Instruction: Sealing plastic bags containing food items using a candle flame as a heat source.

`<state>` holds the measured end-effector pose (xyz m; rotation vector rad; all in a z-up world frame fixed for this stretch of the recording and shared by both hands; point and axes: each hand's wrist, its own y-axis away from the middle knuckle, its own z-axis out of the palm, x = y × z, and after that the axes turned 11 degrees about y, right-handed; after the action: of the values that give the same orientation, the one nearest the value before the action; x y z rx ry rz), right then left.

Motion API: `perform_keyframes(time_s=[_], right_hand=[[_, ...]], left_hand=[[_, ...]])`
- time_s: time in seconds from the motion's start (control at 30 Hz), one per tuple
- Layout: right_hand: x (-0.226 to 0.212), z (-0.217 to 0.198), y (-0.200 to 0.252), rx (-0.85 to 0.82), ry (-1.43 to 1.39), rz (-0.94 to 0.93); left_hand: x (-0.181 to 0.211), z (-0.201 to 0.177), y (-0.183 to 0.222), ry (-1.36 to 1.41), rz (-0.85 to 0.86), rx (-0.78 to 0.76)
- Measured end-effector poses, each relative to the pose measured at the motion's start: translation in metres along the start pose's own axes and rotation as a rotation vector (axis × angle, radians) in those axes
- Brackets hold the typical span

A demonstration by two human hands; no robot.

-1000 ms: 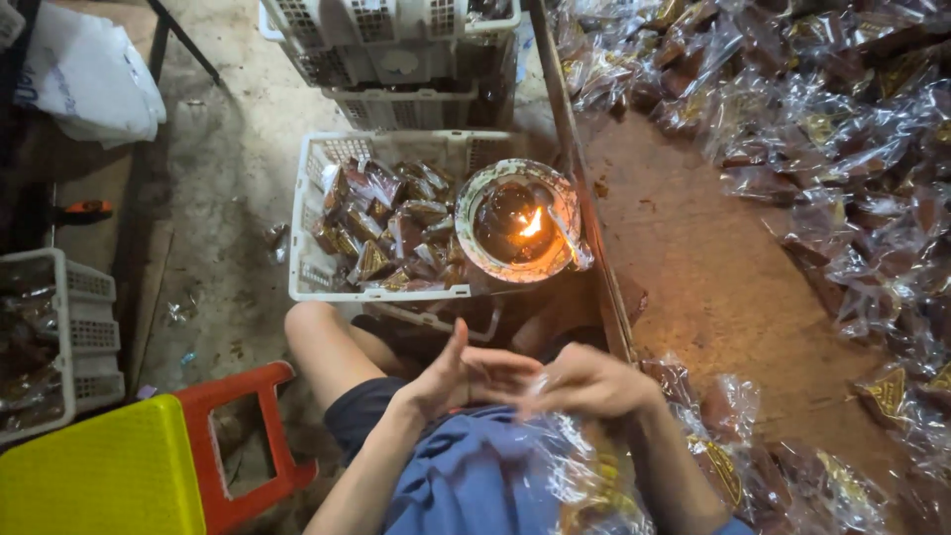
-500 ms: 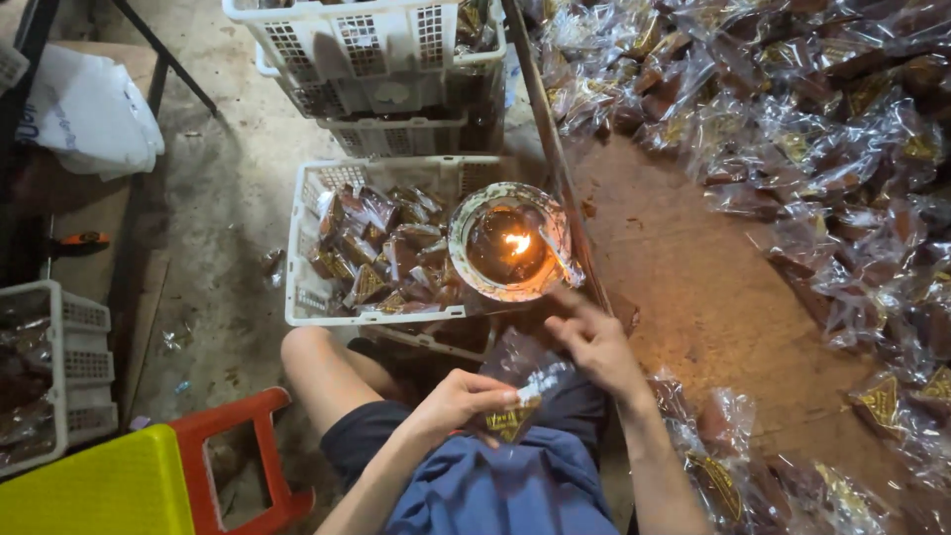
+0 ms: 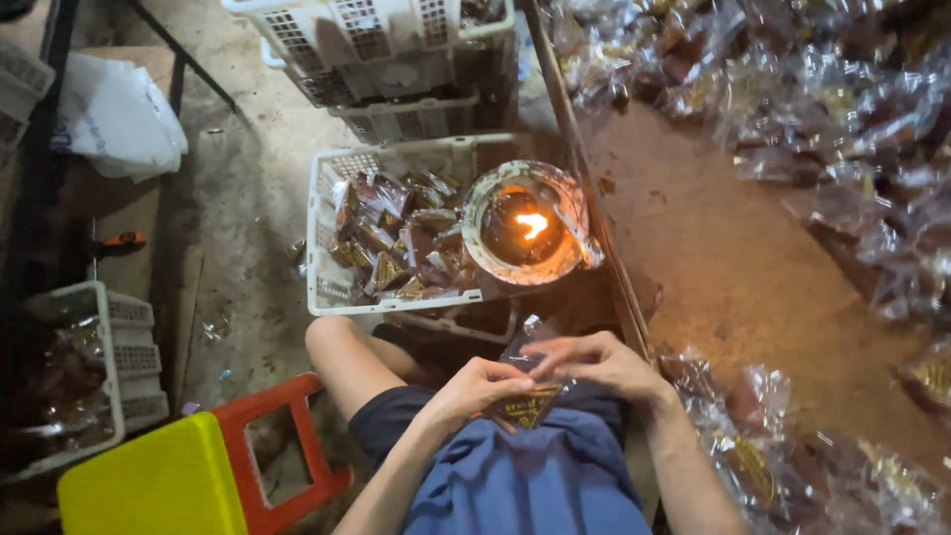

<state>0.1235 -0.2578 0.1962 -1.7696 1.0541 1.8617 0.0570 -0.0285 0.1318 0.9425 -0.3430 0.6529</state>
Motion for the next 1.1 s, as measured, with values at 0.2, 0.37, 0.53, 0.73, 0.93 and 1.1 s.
perform_keyframes(time_s=[0.2,0.37,0.53,0.73,0.93,1.1], right_hand=[[0.029,0.006,-0.018,0.138,0.296,0.065],[0.087,0.019,-0.038,0.375,0.000,0.183],[0.105,0.026,-0.046,0.420,-0.551,0.184],[0.030,0.046,-0.060,0.210,-0.462,0.162],[0.041,0.033,-0.105,0.229,-0.582,0.269],[0.036,0.031,-0.112,0.365,-0.404,0.158]], left_hand=[[0.011,0.006,-0.004,-0.090,0.130,0.200],[0.027,0.011,-0.003,0.075,0.208,0.278],[0.014,-0.004,-0.032,0.321,0.127,0.332],[0.002,-0.012,-0.070,0.872,-0.097,0.344],[-0.003,-0.012,-0.088,1.045,-0.023,0.281],[-0.018,-0.031,-0.108,1.086,-0.002,0.281]])
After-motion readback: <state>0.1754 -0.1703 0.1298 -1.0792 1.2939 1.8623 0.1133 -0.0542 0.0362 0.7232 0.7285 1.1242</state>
